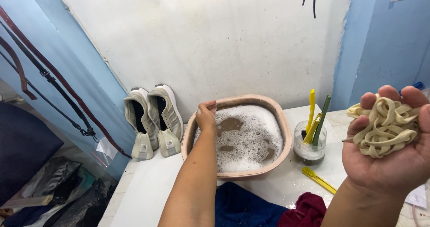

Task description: The person washes shoelaces by scrubbing them with soapy water in a plastic basin and rinsing them.

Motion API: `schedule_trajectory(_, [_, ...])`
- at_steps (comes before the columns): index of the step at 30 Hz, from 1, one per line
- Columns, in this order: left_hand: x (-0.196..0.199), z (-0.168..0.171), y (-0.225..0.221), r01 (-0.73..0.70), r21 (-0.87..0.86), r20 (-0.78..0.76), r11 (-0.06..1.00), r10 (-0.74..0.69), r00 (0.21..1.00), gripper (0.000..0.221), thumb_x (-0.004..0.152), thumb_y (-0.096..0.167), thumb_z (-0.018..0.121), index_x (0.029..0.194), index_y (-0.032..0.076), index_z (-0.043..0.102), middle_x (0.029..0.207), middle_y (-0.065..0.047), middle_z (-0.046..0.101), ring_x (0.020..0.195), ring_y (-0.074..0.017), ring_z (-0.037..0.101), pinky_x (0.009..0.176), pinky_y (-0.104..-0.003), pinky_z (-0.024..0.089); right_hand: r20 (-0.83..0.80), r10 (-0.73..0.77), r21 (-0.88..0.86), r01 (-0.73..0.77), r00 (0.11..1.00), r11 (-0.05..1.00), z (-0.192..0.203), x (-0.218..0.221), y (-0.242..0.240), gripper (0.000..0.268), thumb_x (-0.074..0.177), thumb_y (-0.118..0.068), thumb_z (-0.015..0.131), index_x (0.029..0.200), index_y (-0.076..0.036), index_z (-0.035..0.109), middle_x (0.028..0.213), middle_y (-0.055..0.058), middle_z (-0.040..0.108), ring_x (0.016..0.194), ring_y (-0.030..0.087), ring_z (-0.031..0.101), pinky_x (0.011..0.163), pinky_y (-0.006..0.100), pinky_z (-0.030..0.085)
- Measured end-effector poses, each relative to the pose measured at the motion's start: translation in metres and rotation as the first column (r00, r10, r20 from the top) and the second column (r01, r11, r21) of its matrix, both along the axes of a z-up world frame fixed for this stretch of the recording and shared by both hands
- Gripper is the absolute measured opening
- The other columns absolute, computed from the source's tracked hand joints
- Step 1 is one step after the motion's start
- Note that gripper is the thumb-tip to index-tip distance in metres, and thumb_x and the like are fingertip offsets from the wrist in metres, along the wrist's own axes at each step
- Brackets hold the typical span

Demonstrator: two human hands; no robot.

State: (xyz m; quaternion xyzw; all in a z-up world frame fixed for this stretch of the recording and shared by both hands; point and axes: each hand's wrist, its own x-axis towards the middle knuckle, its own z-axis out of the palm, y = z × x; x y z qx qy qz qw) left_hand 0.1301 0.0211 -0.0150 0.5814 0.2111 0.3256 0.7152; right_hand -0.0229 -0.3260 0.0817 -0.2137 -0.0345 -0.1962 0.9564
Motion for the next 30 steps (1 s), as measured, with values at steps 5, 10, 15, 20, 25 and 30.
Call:
schedule_trajectory(5, [0.007, 0.011, -0.006, 0.111, 0.142, -0.091, 0.984, -0.098, 0.991, 0.047, 0.096, 0.029, 0.031, 0.103, 0.007, 0.073, 0.112, -0.01, 0.076, 0.11, -0.0226, 0.068, 0.099, -0.037, 0.052, -0.034, -0.039, 0.012, 0.039, 0.999, 0.999, 0.003, 0.004, -0.003, 0.024, 0.09, -0.039, 0.062, 0.108, -0.027, 0.072, 0.11, -0.007, 0.074, 0.105, 0.012, 0.072, 0.066, 0.013, 0.054])
schedule_trajectory(10, [0.036, 0.005, 0.0, 0.39, 0.167, -0.13, 0.906, -0.372, 0.919, 0.053, 0.099, 0.033, 0.027, 0.099, 0.008, 0.073, 0.109, -0.011, 0.077, 0.112, -0.0238, 0.068, 0.103, -0.042, 0.049, 0.012, -0.043, -0.001, 0.043, 0.999, 0.999, 0.005, 0.002, -0.003, 0.022, 0.094, -0.037, 0.06, 0.105, -0.024, 0.073, 0.104, -0.005, 0.075, 0.095, 0.014, 0.073, 0.063, 0.015, 0.055])
schedule_trajectory(15, [0.05, 0.001, -0.018, 0.618, 0.195, -0.258, 0.761, -0.568, 0.781, 0.057, 0.099, 0.029, 0.026, 0.093, 0.001, 0.075, 0.095, -0.015, 0.076, 0.093, -0.0241, 0.068, 0.085, -0.034, 0.053, 0.049, -0.079, -0.042, 0.081, 0.996, 0.996, 0.005, 0.0, 0.001, 0.025, 0.092, -0.038, 0.062, 0.106, -0.022, 0.074, 0.104, -0.004, 0.073, 0.095, 0.015, 0.072, 0.06, 0.017, 0.053])
schedule_trajectory(20, [0.077, -0.026, -0.039, 0.679, 0.208, -0.315, 0.704, -0.609, 0.728, 0.053, 0.104, 0.028, 0.025, 0.097, 0.002, 0.071, 0.101, -0.017, 0.076, 0.102, -0.0272, 0.07, 0.1, -0.039, 0.056, 0.048, -0.076, -0.035, 0.077, 0.996, 0.996, 0.006, 0.0, 0.003, 0.024, 0.093, -0.036, 0.061, 0.107, -0.02, 0.073, 0.104, -0.002, 0.073, 0.096, 0.016, 0.071, 0.06, 0.018, 0.053])
schedule_trajectory(25, [0.056, -0.017, -0.076, 0.742, 0.272, -0.386, 0.613, -0.637, 0.667, 0.049, 0.096, 0.028, 0.031, 0.087, 0.013, 0.077, 0.123, -0.014, 0.074, 0.116, -0.0321, 0.064, 0.104, -0.045, 0.048, 0.045, -0.069, -0.029, 0.07, 0.997, 0.997, 0.007, -0.001, 0.005, 0.024, 0.093, -0.035, 0.061, 0.108, -0.02, 0.072, 0.105, -0.002, 0.073, 0.097, 0.016, 0.071, 0.061, 0.018, 0.054])
schedule_trajectory(30, [0.029, -0.014, -0.096, 0.83, 0.264, -0.555, 0.491, -0.627, 0.547, 0.043, 0.1, 0.037, 0.034, 0.103, 0.014, 0.07, 0.135, -0.01, 0.067, 0.126, -0.0284, 0.057, 0.111, -0.046, 0.041, 0.022, -0.071, -0.033, 0.071, 0.997, 0.997, 0.011, -0.004, 0.008, 0.024, 0.09, -0.036, 0.062, 0.106, -0.02, 0.072, 0.104, -0.003, 0.072, 0.095, 0.016, 0.07, 0.06, 0.018, 0.051])
